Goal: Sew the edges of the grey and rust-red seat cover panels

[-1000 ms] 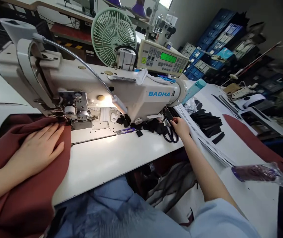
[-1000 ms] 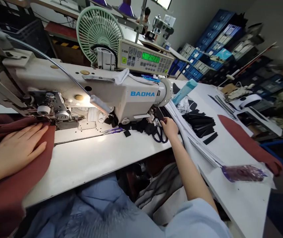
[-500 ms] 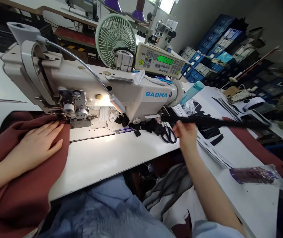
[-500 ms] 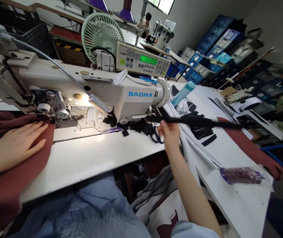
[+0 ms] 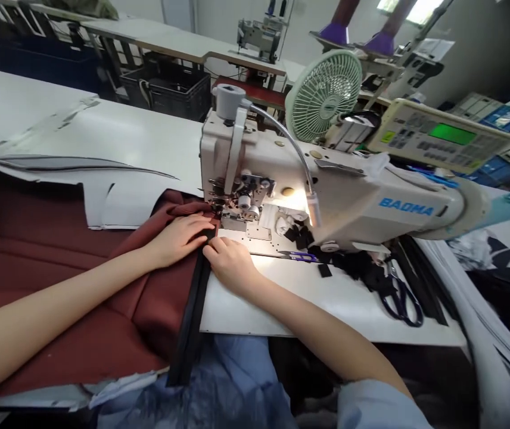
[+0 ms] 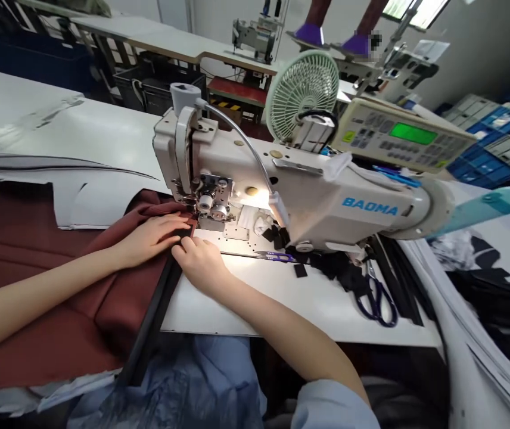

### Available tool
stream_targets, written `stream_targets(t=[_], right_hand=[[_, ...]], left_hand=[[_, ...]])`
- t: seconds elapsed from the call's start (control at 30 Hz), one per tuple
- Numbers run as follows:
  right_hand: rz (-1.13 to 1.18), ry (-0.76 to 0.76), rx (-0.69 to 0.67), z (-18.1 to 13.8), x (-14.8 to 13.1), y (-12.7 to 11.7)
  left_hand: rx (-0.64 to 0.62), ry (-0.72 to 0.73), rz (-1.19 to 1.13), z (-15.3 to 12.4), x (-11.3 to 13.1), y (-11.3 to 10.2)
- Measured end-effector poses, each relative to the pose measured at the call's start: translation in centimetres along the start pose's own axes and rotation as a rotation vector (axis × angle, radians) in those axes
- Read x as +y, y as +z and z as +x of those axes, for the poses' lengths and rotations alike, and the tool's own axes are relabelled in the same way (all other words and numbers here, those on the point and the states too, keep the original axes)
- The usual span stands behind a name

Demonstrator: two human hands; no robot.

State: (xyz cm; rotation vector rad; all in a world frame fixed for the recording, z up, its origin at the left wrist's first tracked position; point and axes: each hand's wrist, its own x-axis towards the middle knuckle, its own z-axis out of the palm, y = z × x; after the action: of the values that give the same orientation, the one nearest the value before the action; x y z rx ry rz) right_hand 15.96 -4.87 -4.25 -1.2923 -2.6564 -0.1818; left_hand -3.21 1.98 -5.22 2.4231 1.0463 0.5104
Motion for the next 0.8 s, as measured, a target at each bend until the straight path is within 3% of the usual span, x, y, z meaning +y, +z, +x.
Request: stream_targets(t=[0.23, 0.37, 0.8], right_hand=[[-0.005, -0.084, 0.19, -3.2, -1.5, 0.2], [-0.033, -0.106, 0.261, -2.5, -1.8, 0.2], [-0.037, -0.09, 0.24, -2.0, -2.0, 0.2]], left_hand=[[0.009, 0.026, 0.079, 0.4, 0.3, 0.1], [0.043, -0.016, 0.109, 0.5, 0.5, 0.5], [0.003, -0.084, 0.162, 0.5, 1.4, 0.6]])
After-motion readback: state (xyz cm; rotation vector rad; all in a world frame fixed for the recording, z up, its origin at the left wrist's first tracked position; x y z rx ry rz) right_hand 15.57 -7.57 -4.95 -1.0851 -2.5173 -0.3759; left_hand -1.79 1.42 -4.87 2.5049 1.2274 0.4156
